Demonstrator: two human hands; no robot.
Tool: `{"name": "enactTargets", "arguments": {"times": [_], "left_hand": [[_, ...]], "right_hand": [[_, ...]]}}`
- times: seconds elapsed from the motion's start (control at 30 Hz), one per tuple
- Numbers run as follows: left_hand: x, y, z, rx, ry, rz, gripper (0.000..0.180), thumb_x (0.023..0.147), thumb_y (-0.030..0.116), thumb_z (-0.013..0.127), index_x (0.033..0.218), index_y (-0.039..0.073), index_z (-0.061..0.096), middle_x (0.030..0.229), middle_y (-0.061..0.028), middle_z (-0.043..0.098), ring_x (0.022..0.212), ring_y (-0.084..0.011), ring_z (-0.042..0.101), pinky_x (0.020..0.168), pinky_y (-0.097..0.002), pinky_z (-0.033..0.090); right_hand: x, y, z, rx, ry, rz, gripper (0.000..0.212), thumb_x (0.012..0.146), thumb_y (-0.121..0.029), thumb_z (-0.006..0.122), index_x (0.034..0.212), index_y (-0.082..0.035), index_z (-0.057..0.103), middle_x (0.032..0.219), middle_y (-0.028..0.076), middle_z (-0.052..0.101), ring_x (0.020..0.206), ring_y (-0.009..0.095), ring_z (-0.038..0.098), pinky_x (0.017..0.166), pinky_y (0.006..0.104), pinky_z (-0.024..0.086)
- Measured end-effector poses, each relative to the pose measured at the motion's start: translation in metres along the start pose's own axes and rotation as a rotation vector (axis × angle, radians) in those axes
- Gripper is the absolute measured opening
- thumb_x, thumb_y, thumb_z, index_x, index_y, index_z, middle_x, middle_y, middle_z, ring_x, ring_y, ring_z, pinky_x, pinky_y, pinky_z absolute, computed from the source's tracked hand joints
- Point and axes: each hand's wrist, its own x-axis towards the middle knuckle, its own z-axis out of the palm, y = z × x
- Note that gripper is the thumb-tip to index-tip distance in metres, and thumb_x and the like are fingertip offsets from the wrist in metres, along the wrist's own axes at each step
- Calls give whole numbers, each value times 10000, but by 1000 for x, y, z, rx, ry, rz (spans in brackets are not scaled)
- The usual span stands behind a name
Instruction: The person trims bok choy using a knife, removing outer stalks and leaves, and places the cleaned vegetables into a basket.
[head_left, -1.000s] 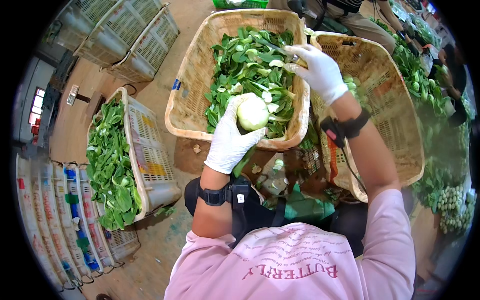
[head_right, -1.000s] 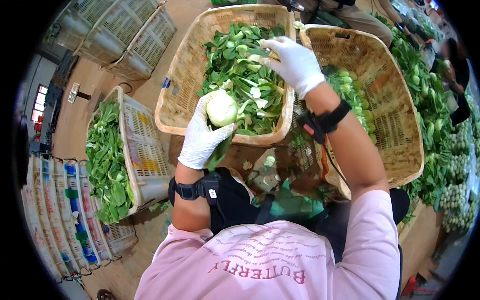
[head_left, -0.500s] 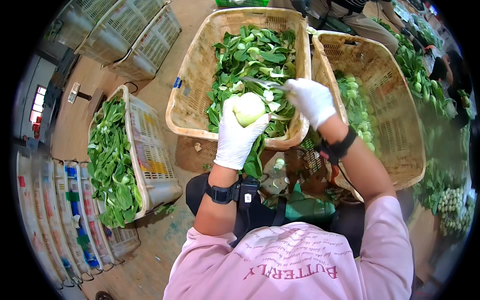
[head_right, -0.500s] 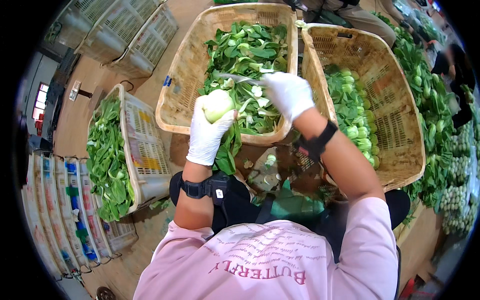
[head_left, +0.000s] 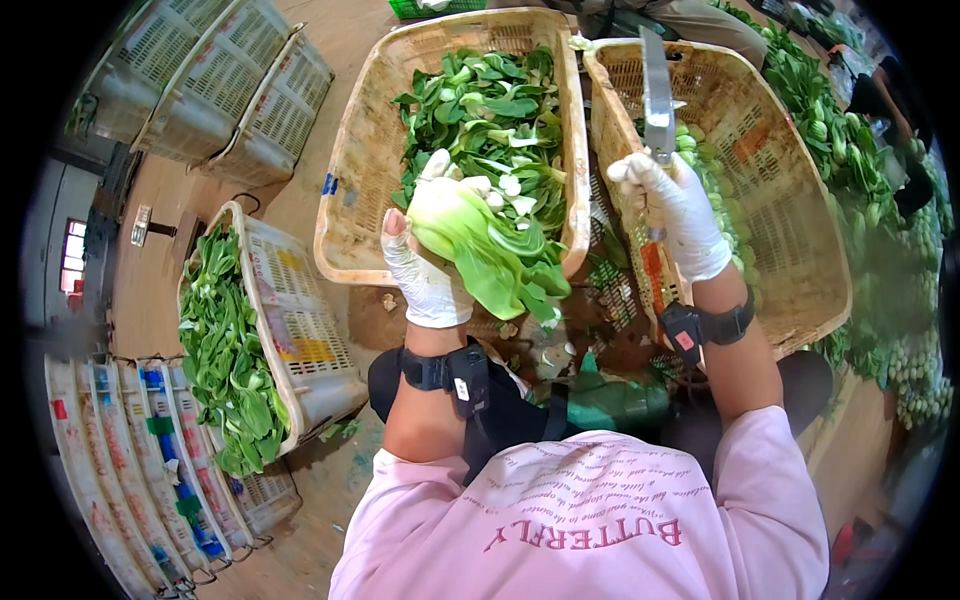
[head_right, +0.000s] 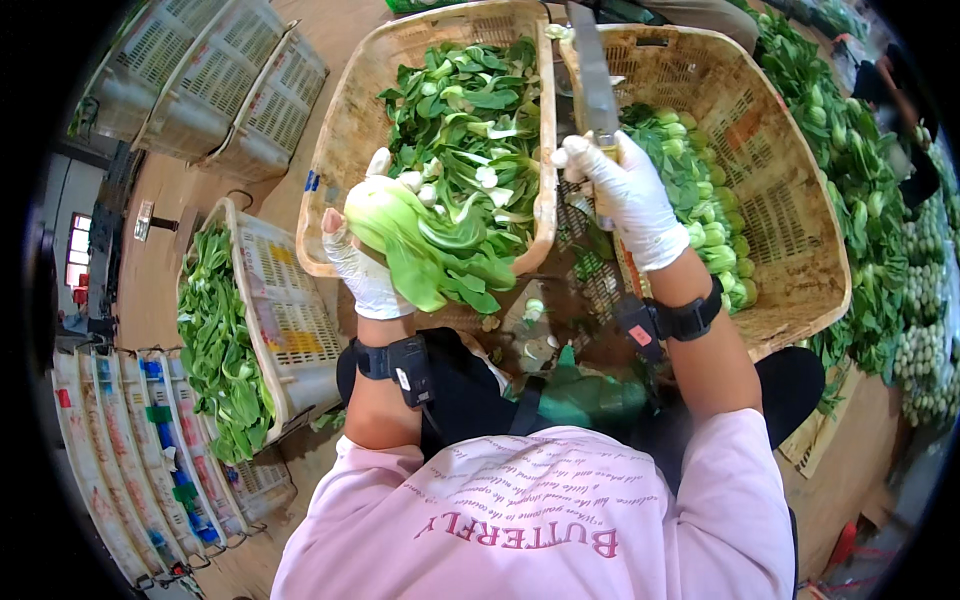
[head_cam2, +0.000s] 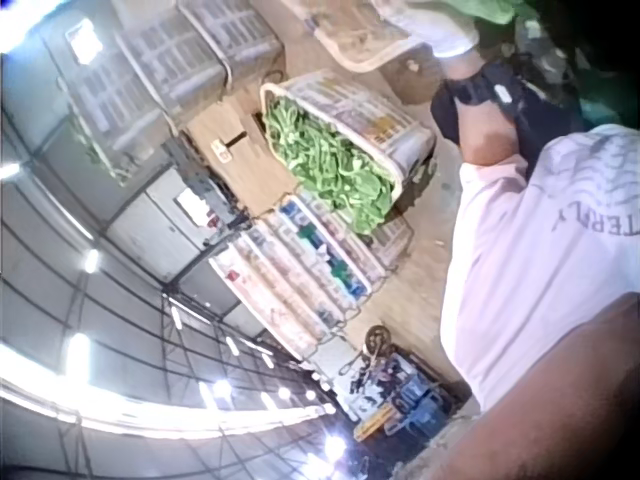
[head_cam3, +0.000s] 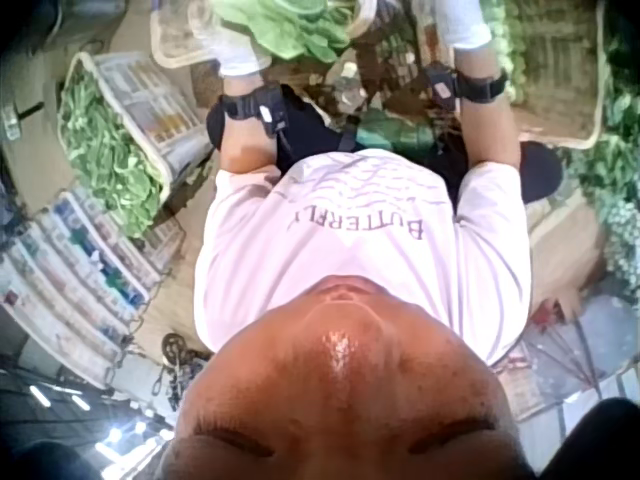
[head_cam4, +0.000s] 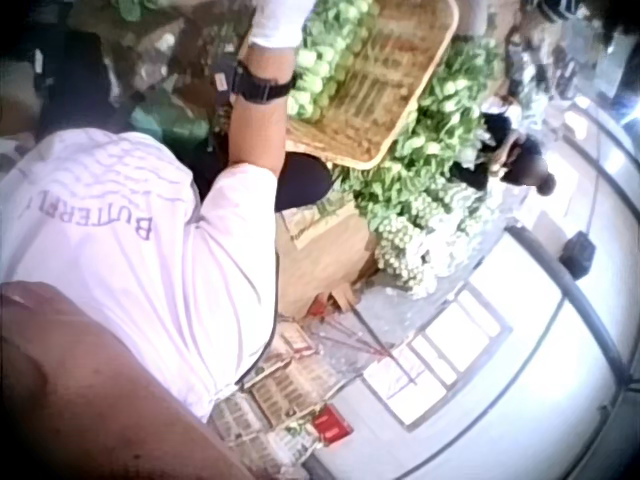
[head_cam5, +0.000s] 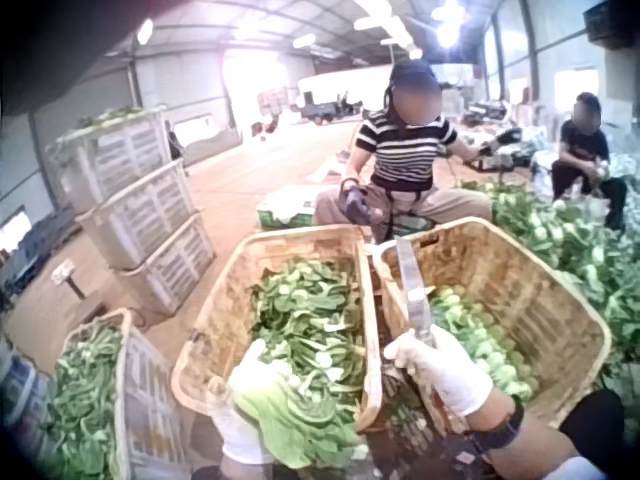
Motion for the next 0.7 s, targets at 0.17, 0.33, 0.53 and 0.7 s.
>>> {"name": "enactTargets", "arguments": {"times": [0.17, 0.33, 0.53, 0.7], "left_hand": [[13, -36, 19, 68, 5, -38, 693, 826, 517, 580, 1308, 49, 411, 1015, -186, 593, 902, -287, 611, 807, -411, 519], [22, -68, 36, 292, -41, -62, 705, 871, 527, 531, 1348, 35, 366, 1077, -172, 591, 977, -267, 587, 887, -409, 484], [16, -77, 54, 620, -136, 46, 699, 696, 155, 819, 1269, 53, 432, 1102, -77, 544, 992, -157, 564, 843, -276, 496], [7, -51, 48, 978, -199, -145, 550, 682, 46, 765, 1166, 30, 503, 1067, -68, 566, 945, -134, 569, 837, -263, 487]], "right_hand": [[-28, -8, 5, 9, -76, -104, 158, 897, -149, 619, 988, -20, 606, 905, 24, 644, 814, 84, 582, 757, 233, 463], [-36, -4, -1, -135, -50, -204, 301, 801, -208, 732, 973, -9, 587, 871, 35, 621, 802, 101, 578, 759, 255, 468], [-27, -3, -2, -561, -138, -409, 373, 735, -222, 739, 974, -21, 537, 817, 149, 556, 752, 281, 574, 694, 339, 458], [-30, -30, -7, 49, -382, 189, 216, 748, -113, 706, 869, -56, 536, 741, 9, 546, 651, 104, 518, 604, 235, 426]]}}
